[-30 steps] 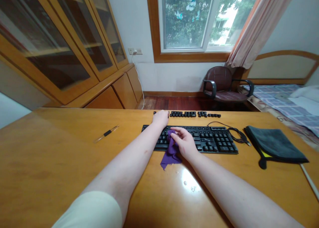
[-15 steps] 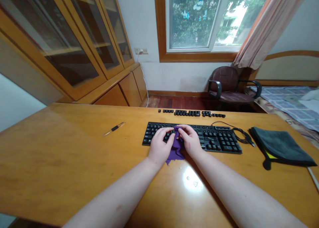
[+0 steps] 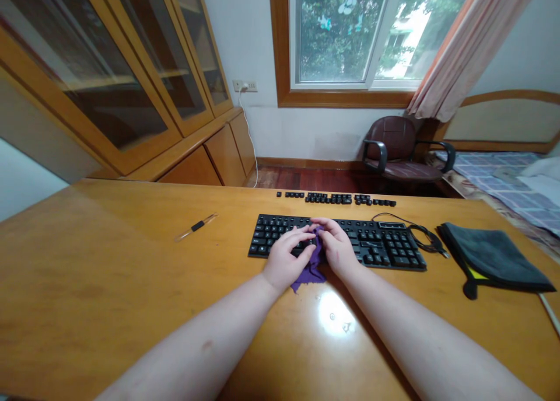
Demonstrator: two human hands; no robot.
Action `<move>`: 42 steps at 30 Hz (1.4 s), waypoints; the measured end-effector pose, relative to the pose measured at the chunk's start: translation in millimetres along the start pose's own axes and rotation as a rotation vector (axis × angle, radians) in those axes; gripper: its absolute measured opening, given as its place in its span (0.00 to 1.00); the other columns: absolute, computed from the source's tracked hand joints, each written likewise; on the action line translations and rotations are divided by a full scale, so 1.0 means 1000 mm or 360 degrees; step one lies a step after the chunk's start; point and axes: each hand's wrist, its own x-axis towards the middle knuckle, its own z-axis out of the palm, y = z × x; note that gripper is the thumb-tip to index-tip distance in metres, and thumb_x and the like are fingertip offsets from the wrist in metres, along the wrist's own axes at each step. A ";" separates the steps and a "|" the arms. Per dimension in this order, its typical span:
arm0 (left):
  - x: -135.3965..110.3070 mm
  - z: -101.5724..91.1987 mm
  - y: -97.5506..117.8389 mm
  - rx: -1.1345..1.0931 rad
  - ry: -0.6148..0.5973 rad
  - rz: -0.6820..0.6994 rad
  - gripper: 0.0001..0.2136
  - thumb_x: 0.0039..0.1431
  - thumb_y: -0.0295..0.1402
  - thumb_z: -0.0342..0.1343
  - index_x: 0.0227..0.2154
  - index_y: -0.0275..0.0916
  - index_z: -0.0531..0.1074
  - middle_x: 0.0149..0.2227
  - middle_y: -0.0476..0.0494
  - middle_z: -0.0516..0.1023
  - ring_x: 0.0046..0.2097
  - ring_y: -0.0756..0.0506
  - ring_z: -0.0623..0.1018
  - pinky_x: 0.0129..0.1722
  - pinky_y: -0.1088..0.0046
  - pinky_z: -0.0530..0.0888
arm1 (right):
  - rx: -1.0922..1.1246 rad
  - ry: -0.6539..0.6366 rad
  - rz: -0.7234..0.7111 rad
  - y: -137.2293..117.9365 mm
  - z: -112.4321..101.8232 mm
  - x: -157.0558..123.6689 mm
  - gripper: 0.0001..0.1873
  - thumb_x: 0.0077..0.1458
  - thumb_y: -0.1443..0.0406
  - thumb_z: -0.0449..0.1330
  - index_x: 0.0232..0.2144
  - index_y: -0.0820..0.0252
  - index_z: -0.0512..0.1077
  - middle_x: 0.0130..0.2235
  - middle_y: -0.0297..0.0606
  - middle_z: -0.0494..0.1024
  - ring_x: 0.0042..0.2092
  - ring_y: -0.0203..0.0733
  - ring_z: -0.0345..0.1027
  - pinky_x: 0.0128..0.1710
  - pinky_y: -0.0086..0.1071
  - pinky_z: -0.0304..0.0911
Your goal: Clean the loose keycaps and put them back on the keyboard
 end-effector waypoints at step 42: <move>0.007 -0.001 -0.014 -0.0188 0.0350 -0.0110 0.09 0.53 0.30 0.56 0.37 0.38 0.75 0.40 0.42 0.77 0.44 0.46 0.76 0.49 0.65 0.72 | 0.0302 -0.0017 0.0165 0.002 -0.004 0.006 0.09 0.44 0.64 0.61 0.31 0.60 0.69 0.19 0.26 0.67 0.19 0.29 0.56 0.20 0.26 0.56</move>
